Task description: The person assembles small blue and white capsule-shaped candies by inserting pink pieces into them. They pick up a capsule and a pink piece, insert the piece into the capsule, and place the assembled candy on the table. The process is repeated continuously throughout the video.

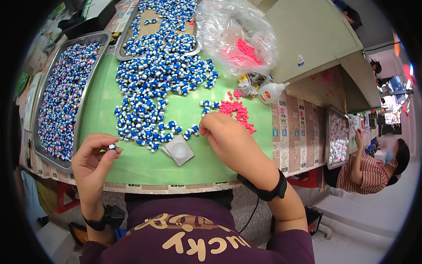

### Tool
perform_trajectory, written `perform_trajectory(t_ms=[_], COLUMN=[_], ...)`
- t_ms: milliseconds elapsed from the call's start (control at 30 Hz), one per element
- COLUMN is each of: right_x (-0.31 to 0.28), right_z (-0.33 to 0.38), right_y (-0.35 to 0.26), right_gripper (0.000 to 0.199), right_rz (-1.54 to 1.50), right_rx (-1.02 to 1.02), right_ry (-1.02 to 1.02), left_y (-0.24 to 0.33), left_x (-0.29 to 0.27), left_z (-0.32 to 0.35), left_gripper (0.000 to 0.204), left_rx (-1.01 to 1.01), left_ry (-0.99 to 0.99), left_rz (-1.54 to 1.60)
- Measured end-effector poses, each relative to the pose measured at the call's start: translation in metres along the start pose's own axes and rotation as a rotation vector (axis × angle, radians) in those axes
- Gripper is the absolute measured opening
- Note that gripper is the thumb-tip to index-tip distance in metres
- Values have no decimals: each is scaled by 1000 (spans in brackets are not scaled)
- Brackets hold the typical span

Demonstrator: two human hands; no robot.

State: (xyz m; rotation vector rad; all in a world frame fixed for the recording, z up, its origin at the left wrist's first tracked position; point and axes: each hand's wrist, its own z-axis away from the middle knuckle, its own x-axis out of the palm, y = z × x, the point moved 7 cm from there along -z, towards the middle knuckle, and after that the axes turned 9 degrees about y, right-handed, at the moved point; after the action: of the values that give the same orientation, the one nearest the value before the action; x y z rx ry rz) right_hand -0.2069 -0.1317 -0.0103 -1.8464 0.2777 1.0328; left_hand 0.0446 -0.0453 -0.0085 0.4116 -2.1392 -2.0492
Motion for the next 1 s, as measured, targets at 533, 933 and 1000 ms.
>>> perform_trajectory(t_ms=[533, 933, 1000], right_x=[-26, -17, -19], right_z=[13, 20, 16], right_y=[-89, -88, -90], right_gripper=[26, 26, 24], right_rz=[-268, -539, -493], right_rx=[-248, -224, -223], right_ry=[128, -95, -137], left_y=[8, 7, 3], left_x=[89, 92, 93], left_z=[17, 22, 24], left_gripper=[16, 9, 11], left_rx=[-325, -347, -412], left_ry=[-509, -709, -715], left_rz=[428, 413, 439])
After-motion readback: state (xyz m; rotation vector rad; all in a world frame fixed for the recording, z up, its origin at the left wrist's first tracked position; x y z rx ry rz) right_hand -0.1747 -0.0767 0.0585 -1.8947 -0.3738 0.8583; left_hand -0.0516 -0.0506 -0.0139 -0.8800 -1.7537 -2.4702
